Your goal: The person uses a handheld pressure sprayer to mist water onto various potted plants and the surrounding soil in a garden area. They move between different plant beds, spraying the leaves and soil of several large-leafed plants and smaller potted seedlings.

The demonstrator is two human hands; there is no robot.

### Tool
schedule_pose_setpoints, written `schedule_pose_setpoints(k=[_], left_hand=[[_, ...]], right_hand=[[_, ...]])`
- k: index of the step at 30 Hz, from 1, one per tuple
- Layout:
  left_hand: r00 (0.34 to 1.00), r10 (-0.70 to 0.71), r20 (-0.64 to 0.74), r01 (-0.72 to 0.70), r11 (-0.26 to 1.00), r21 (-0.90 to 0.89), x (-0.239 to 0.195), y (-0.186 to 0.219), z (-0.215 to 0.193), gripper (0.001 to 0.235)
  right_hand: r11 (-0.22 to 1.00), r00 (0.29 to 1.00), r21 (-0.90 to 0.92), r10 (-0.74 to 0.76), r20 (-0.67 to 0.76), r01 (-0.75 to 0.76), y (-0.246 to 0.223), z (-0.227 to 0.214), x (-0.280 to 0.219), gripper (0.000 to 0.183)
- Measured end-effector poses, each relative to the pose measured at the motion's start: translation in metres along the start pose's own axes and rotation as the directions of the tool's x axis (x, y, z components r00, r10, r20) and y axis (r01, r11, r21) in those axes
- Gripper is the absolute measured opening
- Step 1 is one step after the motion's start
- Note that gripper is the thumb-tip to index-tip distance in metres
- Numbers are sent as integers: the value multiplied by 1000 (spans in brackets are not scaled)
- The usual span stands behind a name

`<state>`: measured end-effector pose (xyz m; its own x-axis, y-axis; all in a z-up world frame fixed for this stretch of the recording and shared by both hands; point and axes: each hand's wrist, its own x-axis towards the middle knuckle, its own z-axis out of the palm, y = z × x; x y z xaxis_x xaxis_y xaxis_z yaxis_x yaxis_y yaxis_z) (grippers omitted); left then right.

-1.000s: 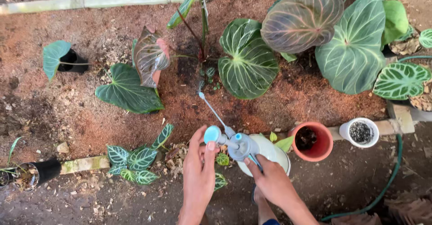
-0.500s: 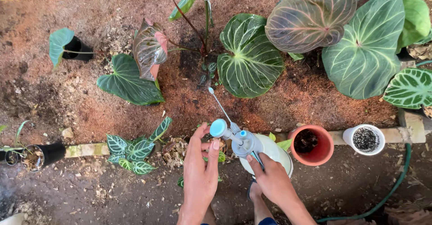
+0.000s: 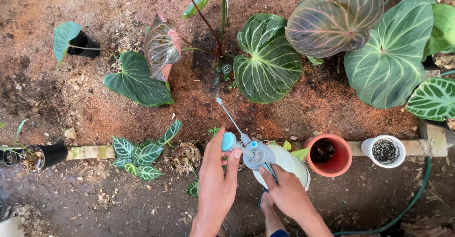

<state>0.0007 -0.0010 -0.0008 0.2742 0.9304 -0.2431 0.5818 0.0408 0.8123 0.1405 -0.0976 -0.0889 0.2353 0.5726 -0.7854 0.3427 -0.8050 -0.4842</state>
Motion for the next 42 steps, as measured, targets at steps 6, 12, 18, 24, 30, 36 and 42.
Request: schedule_pose_setpoints(k=[6, 12, 18, 24, 30, 36, 42], left_hand=[[999, 0, 48, -2, 999, 43, -4, -5, 2, 65], [996, -19, 88, 14, 998, 58, -7, -12, 5, 67], [995, 83, 56, -85, 996, 36, -9, -17, 4, 65], [998, 49, 41, -48, 999, -14, -12, -17, 0, 63], [996, 38, 77, -39, 999, 2, -15, -15, 0, 66], [994, 40, 105, -37, 999, -32, -21, -22, 10, 68], [987, 160, 24, -158, 985, -67, -26, -17, 6, 61]], right_hand=[[999, 1000, -40, 31, -1, -31, 9, 6, 1, 58], [998, 998, -11, 68, -5, -68, 18, 10, 2, 58], [998, 998, -2, 57, -9, -57, 19, 11, 0, 56], [1000, 1000, -12, 11, -22, -11, 23, 16, -1, 54], [997, 997, -2, 80, -16, -80, 31, 21, -6, 53], [987, 989, 89, 138, -46, -134, 48, 28, -10, 54], [992, 994, 68, 110, -25, -108, 67, 32, -10, 53]])
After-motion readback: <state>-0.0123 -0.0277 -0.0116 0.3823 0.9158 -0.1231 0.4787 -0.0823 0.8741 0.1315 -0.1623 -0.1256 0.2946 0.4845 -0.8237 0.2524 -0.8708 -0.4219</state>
